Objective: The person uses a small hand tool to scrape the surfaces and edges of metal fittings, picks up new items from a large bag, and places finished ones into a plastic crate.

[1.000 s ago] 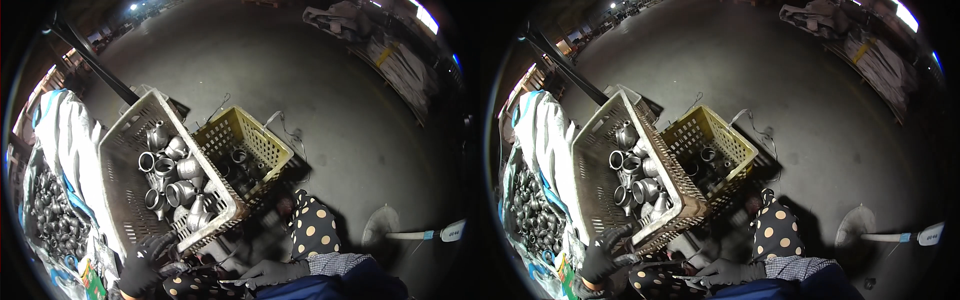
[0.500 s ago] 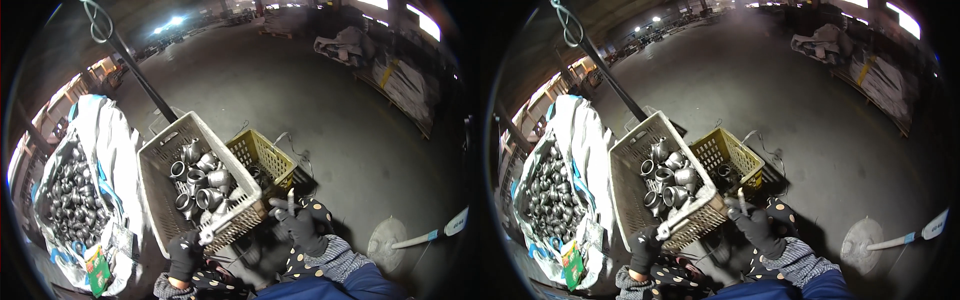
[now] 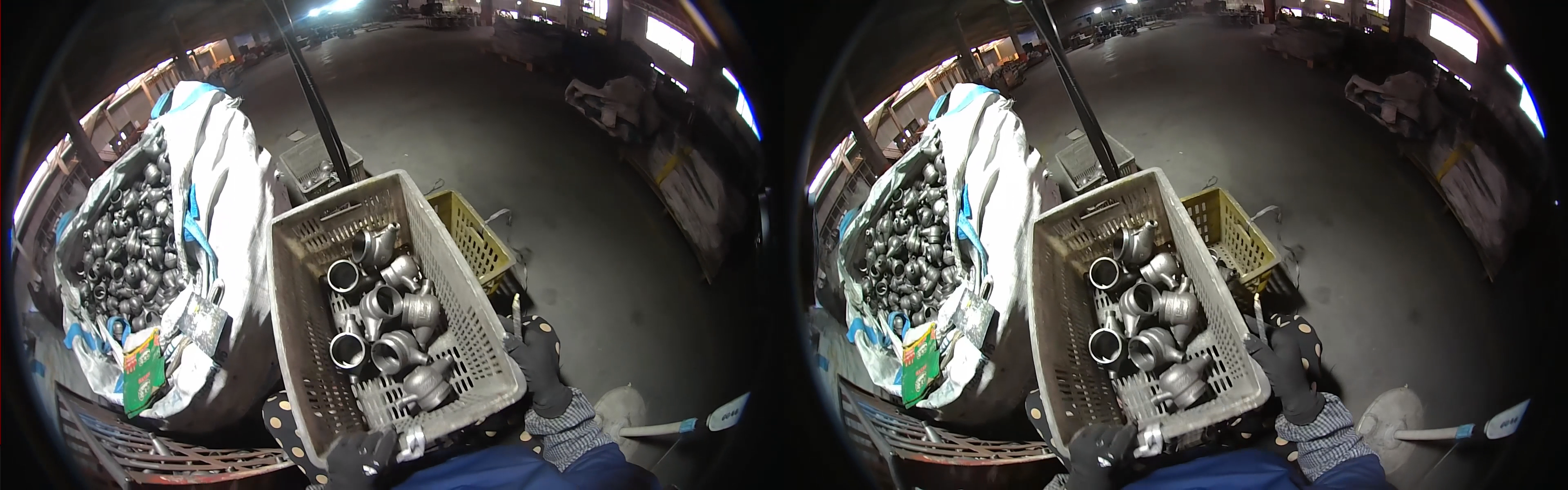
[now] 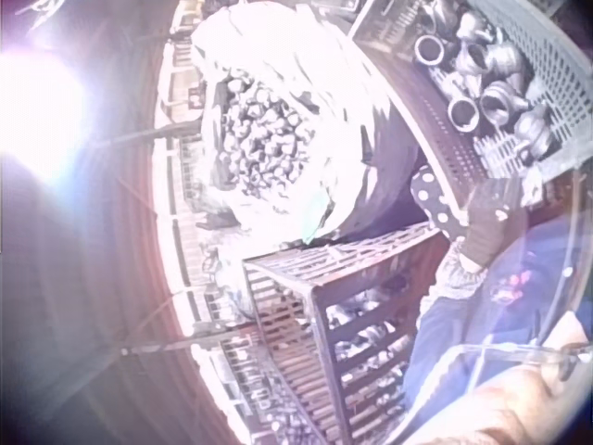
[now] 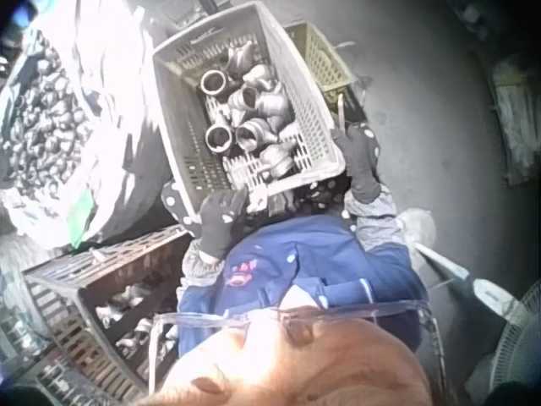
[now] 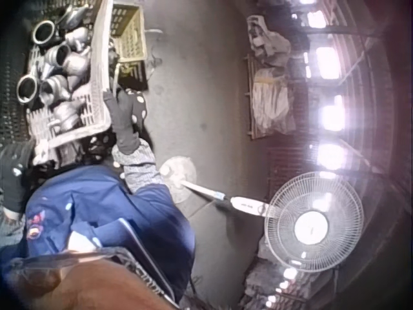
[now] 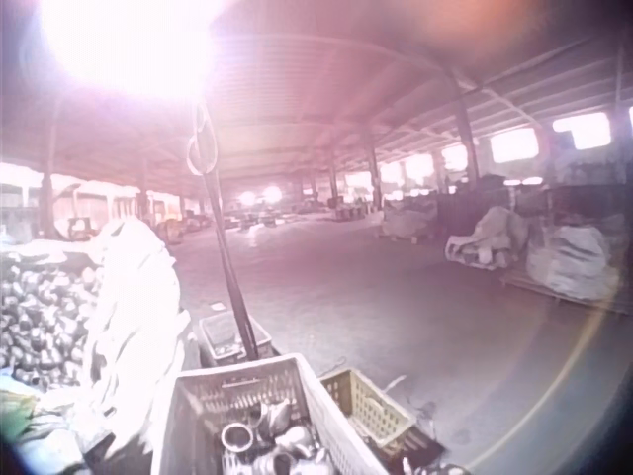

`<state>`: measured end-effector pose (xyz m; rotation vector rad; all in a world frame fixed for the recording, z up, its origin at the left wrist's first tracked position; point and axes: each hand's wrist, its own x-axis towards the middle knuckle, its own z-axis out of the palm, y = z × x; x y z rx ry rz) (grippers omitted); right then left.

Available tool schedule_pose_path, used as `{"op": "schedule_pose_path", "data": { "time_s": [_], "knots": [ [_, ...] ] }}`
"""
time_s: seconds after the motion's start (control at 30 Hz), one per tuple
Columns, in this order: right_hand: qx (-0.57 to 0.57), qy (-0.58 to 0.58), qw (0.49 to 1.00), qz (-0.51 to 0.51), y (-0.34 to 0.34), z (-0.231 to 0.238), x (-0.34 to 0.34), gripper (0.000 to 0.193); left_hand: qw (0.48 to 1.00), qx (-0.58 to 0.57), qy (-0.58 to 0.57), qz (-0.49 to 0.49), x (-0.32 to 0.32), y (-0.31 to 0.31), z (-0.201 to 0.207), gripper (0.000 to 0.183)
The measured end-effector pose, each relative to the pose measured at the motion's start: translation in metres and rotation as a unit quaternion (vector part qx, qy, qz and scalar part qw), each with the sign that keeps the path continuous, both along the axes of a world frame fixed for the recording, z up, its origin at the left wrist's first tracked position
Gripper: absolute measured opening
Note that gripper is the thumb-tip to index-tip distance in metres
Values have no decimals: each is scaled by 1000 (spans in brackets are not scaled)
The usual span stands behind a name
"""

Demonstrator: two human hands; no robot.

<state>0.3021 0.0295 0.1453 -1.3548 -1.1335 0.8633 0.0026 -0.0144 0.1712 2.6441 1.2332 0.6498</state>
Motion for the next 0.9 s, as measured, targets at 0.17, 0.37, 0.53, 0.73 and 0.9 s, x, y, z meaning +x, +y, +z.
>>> {"op": "schedule_pose_path", "data": {
  "time_s": [0.17,0.37,0.53,0.73,0.9],
  "knots": [
    [-89,2,995,41,-9,25,-1,41,997,56,46,30,-1,8,-5,24],
    [-42,-4,999,19,-15,19,-5,41,996,67,43,30,-4,5,-13,20],
    [-50,13,995,91,-11,1,3,48,997,64,38,21,-8,6,-17,20],
    [35,-186,981,52,-22,-30,13,44,997,48,60,7,-11,0,-16,23],
    [69,-274,959,5,-32,-15,0,39,997,44,58,-8,-23,-1,-18,29]
  ]
}}
